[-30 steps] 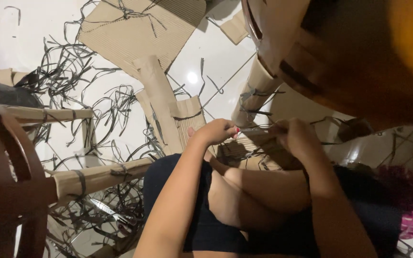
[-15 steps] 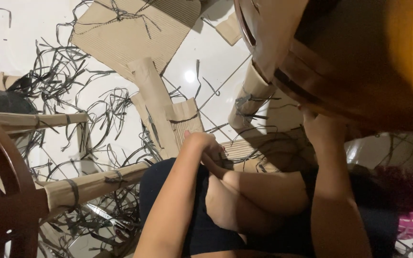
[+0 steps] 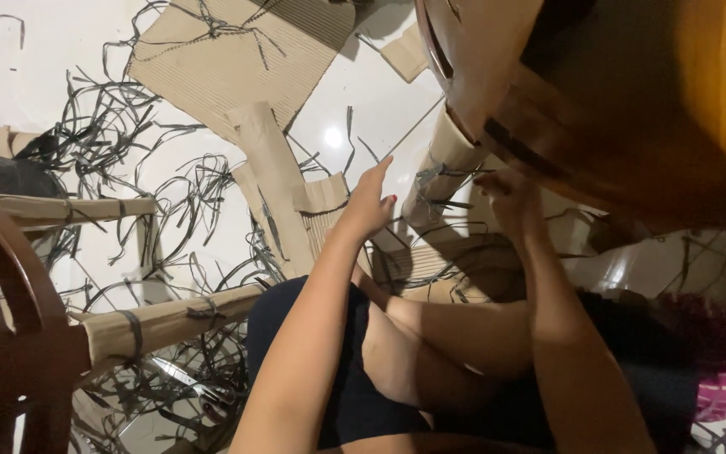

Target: The person wraps protective cardboard around wooden chair legs and secures it with plastic ties.

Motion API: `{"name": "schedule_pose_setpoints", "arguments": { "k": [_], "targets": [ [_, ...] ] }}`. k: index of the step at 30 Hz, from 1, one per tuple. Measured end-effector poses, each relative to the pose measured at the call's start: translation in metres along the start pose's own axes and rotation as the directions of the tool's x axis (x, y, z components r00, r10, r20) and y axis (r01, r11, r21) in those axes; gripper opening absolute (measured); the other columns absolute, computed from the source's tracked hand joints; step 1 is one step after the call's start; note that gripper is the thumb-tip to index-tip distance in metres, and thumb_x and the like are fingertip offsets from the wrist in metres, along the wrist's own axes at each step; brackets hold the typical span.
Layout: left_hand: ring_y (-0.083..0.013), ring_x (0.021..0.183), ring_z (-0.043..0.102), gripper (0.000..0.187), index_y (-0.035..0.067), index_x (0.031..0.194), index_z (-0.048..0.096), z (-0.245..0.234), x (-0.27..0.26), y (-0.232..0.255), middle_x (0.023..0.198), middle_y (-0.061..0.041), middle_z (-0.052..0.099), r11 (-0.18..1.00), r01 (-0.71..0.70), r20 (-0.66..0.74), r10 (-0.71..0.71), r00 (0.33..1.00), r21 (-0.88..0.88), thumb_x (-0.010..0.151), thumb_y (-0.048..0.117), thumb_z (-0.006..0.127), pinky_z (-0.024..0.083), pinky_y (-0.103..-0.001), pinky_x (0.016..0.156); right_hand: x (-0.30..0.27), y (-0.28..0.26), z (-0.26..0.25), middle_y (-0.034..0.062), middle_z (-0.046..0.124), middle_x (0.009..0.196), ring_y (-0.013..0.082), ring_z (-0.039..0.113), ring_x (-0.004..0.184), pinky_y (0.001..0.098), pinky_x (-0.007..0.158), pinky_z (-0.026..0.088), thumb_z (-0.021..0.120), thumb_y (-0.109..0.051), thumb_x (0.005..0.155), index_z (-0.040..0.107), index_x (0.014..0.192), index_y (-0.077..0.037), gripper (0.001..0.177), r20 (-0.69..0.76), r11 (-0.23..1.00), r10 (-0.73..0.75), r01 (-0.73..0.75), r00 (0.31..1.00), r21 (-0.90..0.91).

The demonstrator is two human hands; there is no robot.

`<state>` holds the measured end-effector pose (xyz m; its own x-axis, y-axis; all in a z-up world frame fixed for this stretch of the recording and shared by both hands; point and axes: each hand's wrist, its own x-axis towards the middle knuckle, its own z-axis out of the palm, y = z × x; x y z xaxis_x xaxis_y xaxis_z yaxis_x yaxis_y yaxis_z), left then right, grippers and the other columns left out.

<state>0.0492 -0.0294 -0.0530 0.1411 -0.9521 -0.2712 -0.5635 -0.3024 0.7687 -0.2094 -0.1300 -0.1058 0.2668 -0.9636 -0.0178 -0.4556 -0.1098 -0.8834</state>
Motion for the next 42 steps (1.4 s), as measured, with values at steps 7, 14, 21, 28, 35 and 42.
{"name": "schedule_pose_setpoints", "arguments": {
  "k": [7,14,21,28,35,42],
  "targets": [
    [-0.0425,0.146,0.04,0.061,0.015,0.158,0.038,0.007,0.001,-0.003,0.151,-0.028,0.047,0.997,-0.073,0.04,0.074,0.996,-0.027,0.101,0.006,0.056,0.033,-0.056,0.12,0.003,0.019,0.012,0.0121,0.068,0.067,0.0218,0.058,0.061,0.0375,0.059,0.045,0.069,-0.015,0.104,0.08,0.092,-0.01,0.016,-0.082,0.993,0.022,-0.032,0.996,-0.114],
    [-0.0387,0.141,0.048,0.058,0.015,0.155,0.043,0.033,0.033,-0.059,0.148,-0.026,0.051,0.994,0.072,0.076,-0.078,0.994,0.077,0.099,0.013,0.058,0.04,-0.056,0.115,0.003,0.028,-0.014,0.0348,0.066,0.107,0.0458,0.062,0.104,0.0595,0.101,0.042,0.058,0.003,0.105,0.061,0.124,0.021,0.026,-0.267,0.989,0.042,-0.079,0.963,-0.128],
    [-0.0472,0.143,0.043,0.06,0.006,0.157,0.036,0.005,0.012,-0.006,0.15,-0.033,0.046,1.0,0.015,-0.014,-0.015,1.0,-0.025,0.1,0.008,0.053,0.035,-0.061,0.117,0.019,0.052,0.003,0.0224,0.068,0.089,0.0309,0.064,0.079,0.0433,0.075,0.052,0.058,0.0,0.109,0.069,0.107,0.008,0.014,-0.17,0.995,-0.099,0.096,0.981,-0.028],
    [-0.0467,0.145,0.039,0.063,0.021,0.156,0.043,0.016,0.025,-0.017,0.154,-0.027,0.044,0.984,-0.178,-0.034,0.178,0.983,0.016,0.098,0.001,0.059,0.032,-0.061,0.12,0.019,0.036,0.04,0.0114,0.06,0.062,0.0174,0.053,0.051,0.0302,0.049,0.049,0.059,0.006,0.096,0.077,0.097,-0.002,0.02,0.02,0.902,0.192,-0.184,0.981,0.391],
    [-0.0288,0.119,0.068,0.021,0.022,0.119,0.072,0.012,0.027,-0.016,0.114,-0.006,0.076,0.998,-0.012,-0.014,0.013,1.0,0.066,0.102,0.023,0.061,0.048,-0.048,0.106,0.006,0.023,0.046,0.0118,0.055,0.076,0.0166,0.051,0.059,0.0334,0.052,0.046,0.055,0.005,0.097,0.072,0.091,0.003,0.019,0.121,0.857,0.31,-0.332,0.943,0.394],
    [-0.0201,0.085,0.076,0.012,0.024,0.104,0.078,0.011,0.01,-0.02,0.077,0.0,0.077,0.996,0.072,0.007,-0.073,0.997,0.048,0.097,0.025,0.068,0.055,-0.037,0.088,-0.001,0.052,0.062,0.0087,0.058,0.057,0.0171,0.058,0.051,0.0302,0.047,0.047,0.064,-0.002,0.082,0.075,0.087,-0.004,0.012,0.123,0.932,0.217,-0.244,0.968,0.268]
  ]
}}
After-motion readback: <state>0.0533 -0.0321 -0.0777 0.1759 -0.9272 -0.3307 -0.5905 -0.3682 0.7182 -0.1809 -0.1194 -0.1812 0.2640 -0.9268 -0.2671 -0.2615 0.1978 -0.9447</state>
